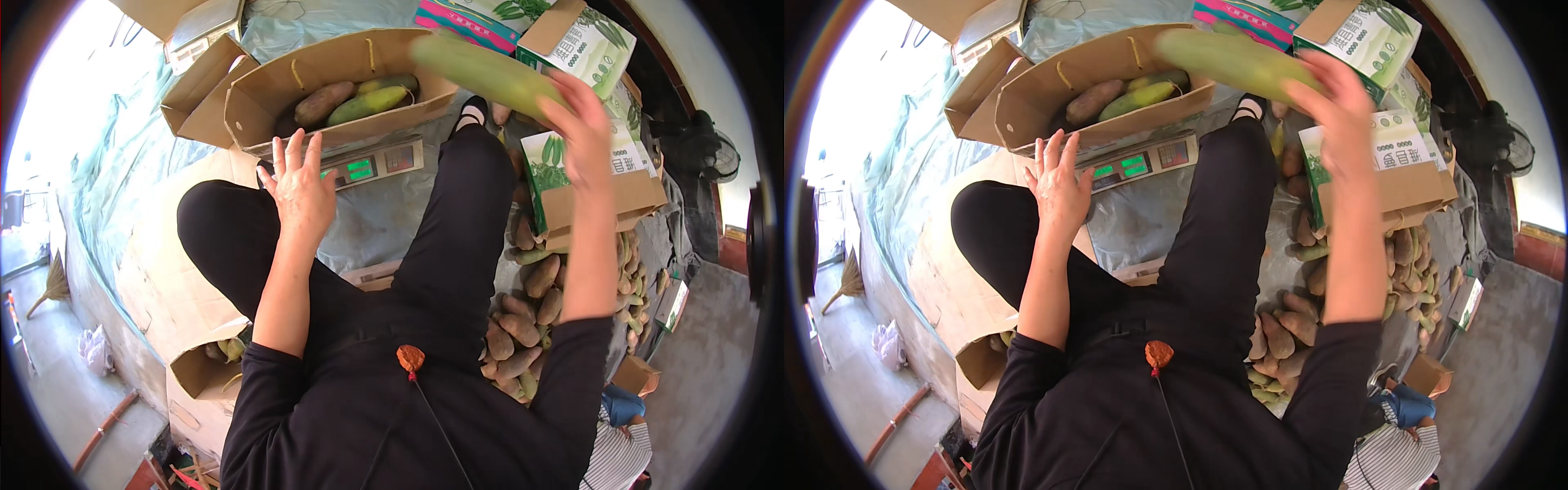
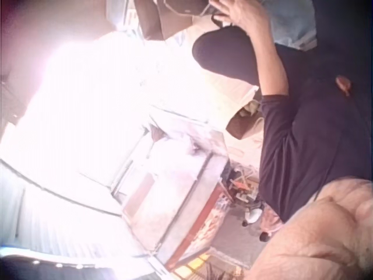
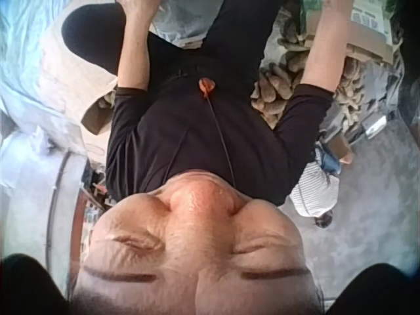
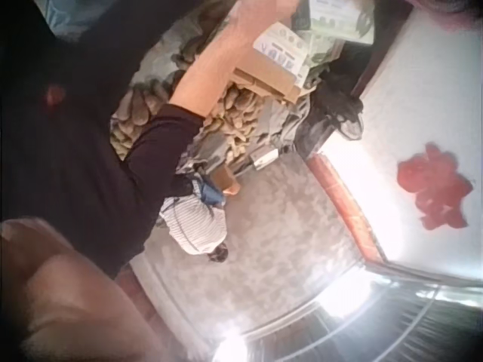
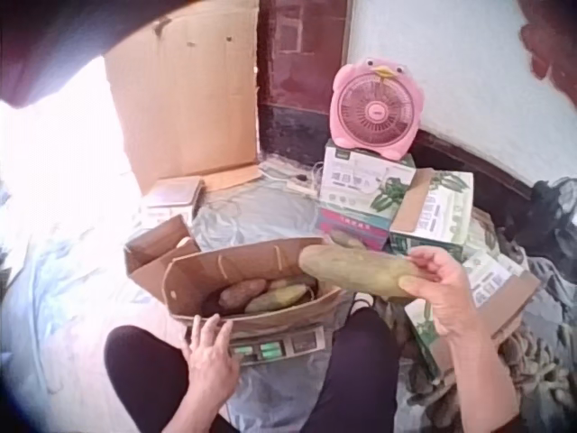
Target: Sort, weigh, and pack long green vegetables into cardboard boxes.
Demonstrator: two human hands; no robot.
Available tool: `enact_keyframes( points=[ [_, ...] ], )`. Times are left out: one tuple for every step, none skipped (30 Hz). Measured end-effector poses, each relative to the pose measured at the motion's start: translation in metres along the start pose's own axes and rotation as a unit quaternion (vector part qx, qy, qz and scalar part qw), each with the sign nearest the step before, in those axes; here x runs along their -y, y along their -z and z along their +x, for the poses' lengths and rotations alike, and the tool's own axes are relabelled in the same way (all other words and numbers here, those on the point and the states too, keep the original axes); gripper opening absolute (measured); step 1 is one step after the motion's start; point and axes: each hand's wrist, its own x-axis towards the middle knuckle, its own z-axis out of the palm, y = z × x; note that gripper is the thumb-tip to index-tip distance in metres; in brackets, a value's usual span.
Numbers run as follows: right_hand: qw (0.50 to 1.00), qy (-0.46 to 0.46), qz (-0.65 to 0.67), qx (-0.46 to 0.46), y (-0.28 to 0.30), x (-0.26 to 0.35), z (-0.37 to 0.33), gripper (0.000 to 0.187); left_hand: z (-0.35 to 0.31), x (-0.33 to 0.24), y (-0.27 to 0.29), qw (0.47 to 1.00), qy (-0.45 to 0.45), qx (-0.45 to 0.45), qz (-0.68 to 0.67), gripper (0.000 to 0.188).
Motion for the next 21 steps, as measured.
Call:
enact_keyframes(
  points=[
    [0.999,-0.031,0.004,0.025,-0.026,-0.004,0.013,0.048,0.0,0.0,-0.001,1.0,-0.003,0.001,0.0,0.06],
    [0.998,0.0,0.022,0.061,-0.05,-0.019,0.028,0.05,0.0,0.001,-0.002,1.0,-0.003,0.001,0.001,0.06],
    [0.996,-0.021,0.027,0.087,-0.079,-0.029,0.037,0.051,-0.001,0.004,-0.002,1.0,0.001,0.002,0.006,0.06],
    [0.995,-0.031,0.018,0.098,-0.1,-0.036,0.043,0.052,0.002,0.0,-0.003,1.0,-0.011,0.007,0.001,0.06],
    [0.993,0.018,-0.034,0.111,-0.114,-0.065,0.057,0.057,0.005,-0.005,-0.004,1.0,-0.012,0.004,0.005,0.06],
    [0.988,0.023,-0.111,0.108,-0.126,-0.084,0.064,0.065,0.007,-0.009,-0.006,1.0,-0.01,0.002,0.008,0.06],
    [0.97,0.057,-0.22,0.087,-0.141,-0.087,0.064,0.062,0.006,-0.006,-0.005,1.0,-0.009,0.007,0.009,0.06],
    [0.97,0.051,-0.22,0.086,-0.14,-0.087,0.062,0.062,0.006,-0.004,-0.005,1.0,-0.006,0.004,0.008,0.06],
    [0.964,0.058,-0.249,0.078,-0.136,-0.086,0.062,0.057,0.006,-0.004,-0.006,1.0,-0.006,0.002,0.005,0.06],
    [0.956,0.065,-0.276,0.074,-0.136,-0.083,0.061,0.053,0.005,-0.003,-0.006,1.0,-0.004,0.008,0.007,0.06],
    [0.95,0.12,-0.282,0.064,-0.129,-0.077,0.055,0.046,0.004,0.0,-0.004,1.0,-0.004,-0.002,0.004,0.06],
    [0.942,0.122,-0.307,0.054,-0.119,-0.07,0.05,0.043,0.002,0.003,-0.004,1.0,-0.005,-0.011,0.0,0.059],
    [0.937,0.099,-0.332,0.046,-0.1,-0.068,0.05,0.044,0.002,0.001,-0.003,1.0,0.001,-0.017,-0.013,0.058],
    [0.938,0.057,-0.34,0.041,-0.079,-0.068,0.051,0.04,0.002,0.0,-0.003,1.0,0.0,-0.014,-0.012,0.058],
    [0.96,0.066,-0.271,0.024,-0.057,-0.077,0.052,0.037,0.004,-0.003,-0.003,0.999,-0.015,-0.02,-0.021,0.058],
    [0.958,0.07,-0.279,0.01,-0.037,-0.086,0.054,0.035,0.006,-0.007,-0.004,0.999,-0.028,-0.025,-0.029,0.057],
    [0.951,-0.015,-0.31,-0.004,-0.042,-0.072,0.046,0.035,0.004,-0.005,-0.003,0.998,-0.024,-0.037,-0.04,0.055],
    [0.935,-0.099,-0.339,-0.016,-0.048,-0.058,0.039,0.035,0.002,-0.001,-0.003,0.999,-0.019,-0.034,-0.035,0.055],
    [0.935,-0.101,-0.339,-0.022,-0.041,-0.065,0.039,0.035,0.004,-0.002,-0.004,0.998,-0.03,-0.047,-0.039,0.054],
    [0.934,-0.03,-0.355,-0.022,-0.033,-0.081,0.04,0.036,0.005,-0.002,-0.006,0.997,-0.041,-0.059,-0.042,0.052],
    [0.928,0.04,-0.37,-0.022,-0.026,-0.099,0.04,0.037,0.006,-0.002,-0.009,0.996,-0.038,-0.065,-0.051,0.051]
  ],
)
